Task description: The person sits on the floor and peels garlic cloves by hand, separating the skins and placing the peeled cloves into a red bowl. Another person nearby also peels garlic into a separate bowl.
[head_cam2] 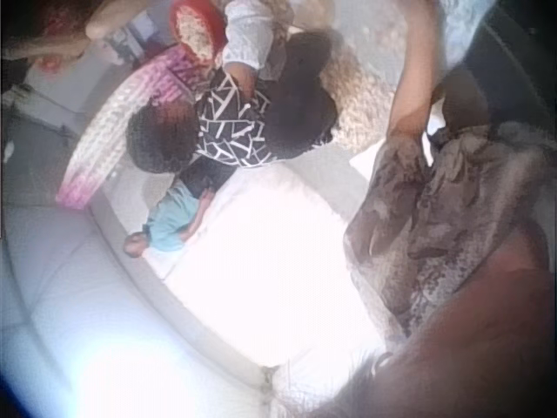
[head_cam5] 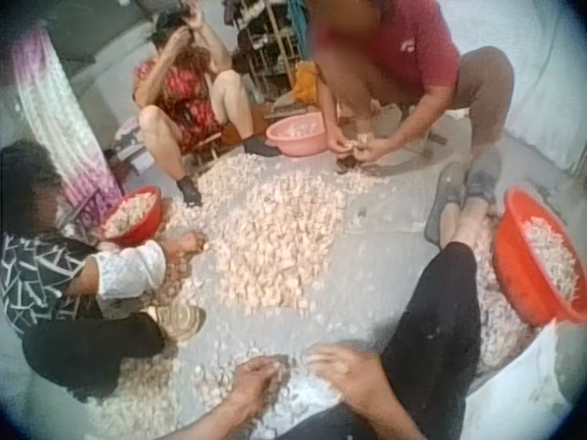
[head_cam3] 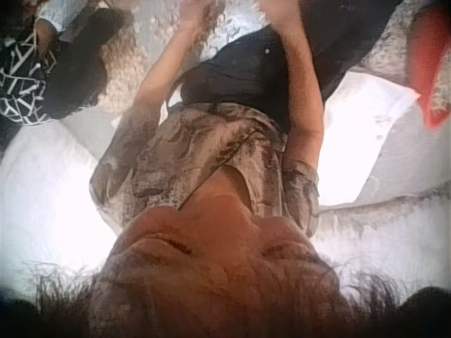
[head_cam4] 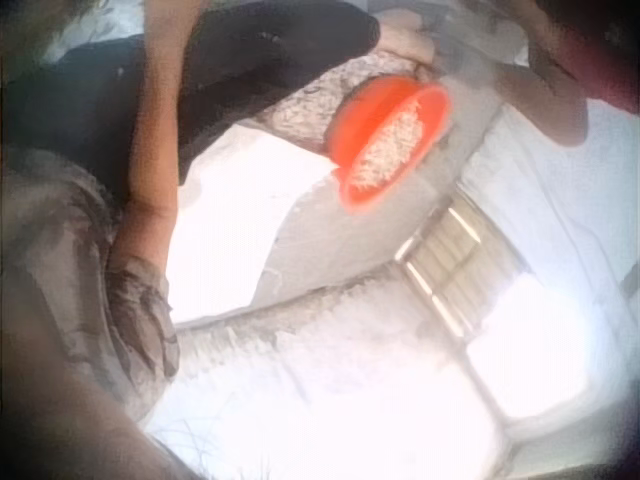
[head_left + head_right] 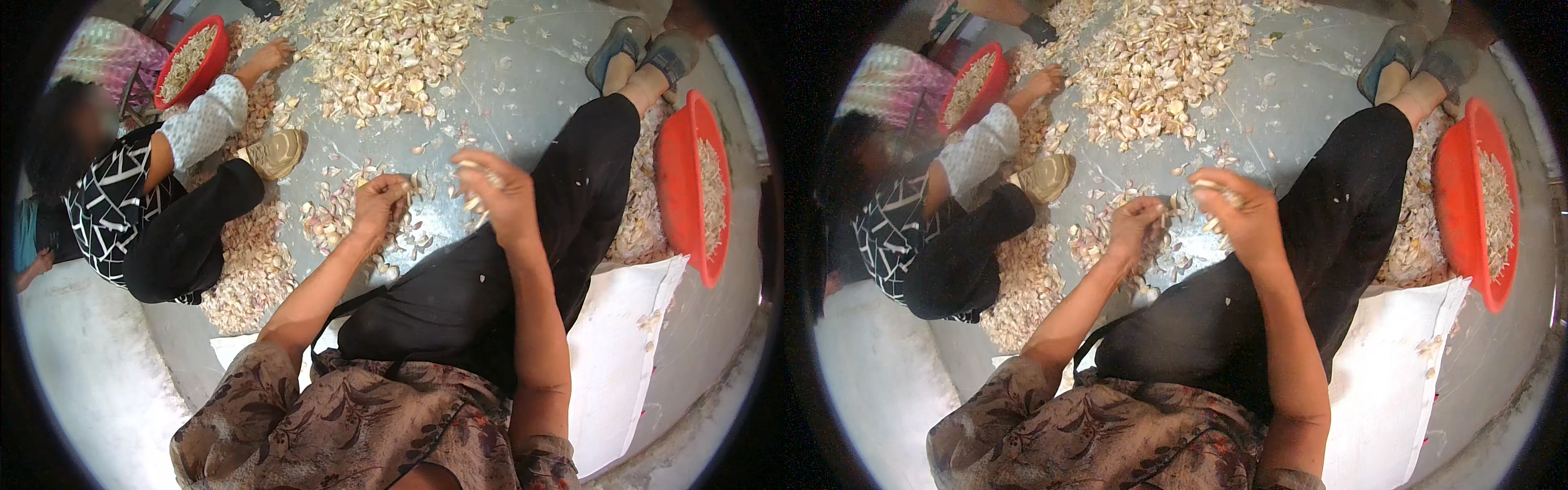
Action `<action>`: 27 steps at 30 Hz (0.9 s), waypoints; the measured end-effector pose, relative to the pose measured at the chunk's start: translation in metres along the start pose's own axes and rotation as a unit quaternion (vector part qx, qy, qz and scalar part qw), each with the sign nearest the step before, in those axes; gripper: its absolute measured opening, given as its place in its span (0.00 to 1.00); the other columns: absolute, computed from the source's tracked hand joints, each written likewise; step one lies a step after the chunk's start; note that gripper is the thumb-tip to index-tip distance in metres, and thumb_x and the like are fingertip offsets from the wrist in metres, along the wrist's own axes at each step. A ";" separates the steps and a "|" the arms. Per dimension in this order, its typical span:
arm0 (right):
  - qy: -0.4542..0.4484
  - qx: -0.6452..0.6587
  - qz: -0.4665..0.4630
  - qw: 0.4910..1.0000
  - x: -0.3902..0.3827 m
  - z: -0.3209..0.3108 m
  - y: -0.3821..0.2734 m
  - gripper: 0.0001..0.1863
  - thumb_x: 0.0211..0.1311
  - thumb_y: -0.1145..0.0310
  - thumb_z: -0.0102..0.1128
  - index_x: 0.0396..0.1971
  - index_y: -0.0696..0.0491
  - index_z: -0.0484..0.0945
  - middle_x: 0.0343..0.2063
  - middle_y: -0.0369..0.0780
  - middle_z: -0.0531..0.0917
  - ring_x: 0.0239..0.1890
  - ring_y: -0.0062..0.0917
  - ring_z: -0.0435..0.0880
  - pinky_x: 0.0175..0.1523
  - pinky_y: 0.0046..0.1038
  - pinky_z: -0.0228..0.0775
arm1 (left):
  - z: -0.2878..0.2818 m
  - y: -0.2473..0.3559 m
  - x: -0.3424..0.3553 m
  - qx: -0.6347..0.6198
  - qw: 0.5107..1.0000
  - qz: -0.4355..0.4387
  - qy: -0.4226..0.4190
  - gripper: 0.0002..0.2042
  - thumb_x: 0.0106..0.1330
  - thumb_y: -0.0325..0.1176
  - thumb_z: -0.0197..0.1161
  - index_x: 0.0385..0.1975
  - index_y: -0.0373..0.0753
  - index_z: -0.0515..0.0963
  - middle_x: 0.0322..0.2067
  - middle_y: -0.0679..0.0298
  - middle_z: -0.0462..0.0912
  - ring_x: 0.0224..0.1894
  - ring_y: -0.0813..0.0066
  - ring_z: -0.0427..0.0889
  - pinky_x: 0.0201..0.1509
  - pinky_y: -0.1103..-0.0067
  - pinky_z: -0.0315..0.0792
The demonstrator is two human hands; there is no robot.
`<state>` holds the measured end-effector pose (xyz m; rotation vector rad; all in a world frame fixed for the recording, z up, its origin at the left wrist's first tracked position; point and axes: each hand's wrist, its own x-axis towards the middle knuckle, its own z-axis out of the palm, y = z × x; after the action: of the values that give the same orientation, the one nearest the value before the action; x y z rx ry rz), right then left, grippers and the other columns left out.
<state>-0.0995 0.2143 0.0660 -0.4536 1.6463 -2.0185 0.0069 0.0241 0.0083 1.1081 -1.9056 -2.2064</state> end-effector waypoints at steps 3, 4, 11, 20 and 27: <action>-0.046 -0.136 -0.143 0.979 -0.001 0.015 0.020 0.11 0.57 0.71 0.63 0.40 0.57 0.80 0.26 0.37 0.82 0.28 0.24 0.80 0.37 0.25 0.72 | 0.007 0.019 -0.015 -0.180 0.982 -0.042 -0.029 0.05 0.67 0.27 0.57 0.39 0.36 0.77 0.26 0.67 0.77 0.25 0.83 0.72 0.24 0.85 0.64; -0.077 -0.186 -0.155 0.967 -0.002 0.016 0.020 0.13 0.56 0.71 0.64 0.41 0.57 0.80 0.27 0.40 0.83 0.30 0.28 0.81 0.38 0.27 0.73 | 0.010 0.020 -0.022 -0.215 0.974 -0.045 -0.050 0.06 0.68 0.27 0.56 0.41 0.37 0.76 0.27 0.66 0.78 0.26 0.82 0.72 0.24 0.85 0.63; -0.001 -0.219 -0.159 0.963 -0.010 0.012 -0.003 0.10 0.58 0.65 0.64 0.35 0.54 0.79 0.34 0.45 0.82 0.35 0.38 0.83 0.40 0.33 0.74 | 0.051 0.045 -0.052 -0.269 0.952 0.057 -0.133 0.06 0.69 0.28 0.54 0.39 0.34 0.76 0.31 0.61 0.80 0.28 0.78 0.77 0.29 0.80 0.72; 0.459 -0.387 -0.278 0.750 -0.038 -0.225 -0.125 0.12 0.66 0.66 0.57 0.44 0.57 0.80 0.37 0.39 0.82 0.37 0.22 0.81 0.41 0.24 0.74 | 0.009 0.012 -0.056 0.003 0.991 0.075 -0.112 0.05 0.67 0.25 0.57 0.37 0.31 0.78 0.30 0.62 0.81 0.30 0.80 0.77 0.33 0.81 0.72; 0.520 -0.319 -0.104 0.785 -0.059 -0.420 -0.131 0.16 0.61 0.60 0.65 0.42 0.56 0.80 0.34 0.36 0.82 0.31 0.16 0.78 0.32 0.16 0.68 | -0.005 -0.008 0.004 0.299 0.928 0.223 0.019 0.05 0.58 0.25 0.62 0.33 0.33 0.79 0.31 0.59 0.80 0.31 0.70 0.79 0.38 0.77 0.73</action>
<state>-0.3001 0.6080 0.1056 0.4263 3.0936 -1.8870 0.0097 0.0200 -0.0006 0.6303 -2.5724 -1.3937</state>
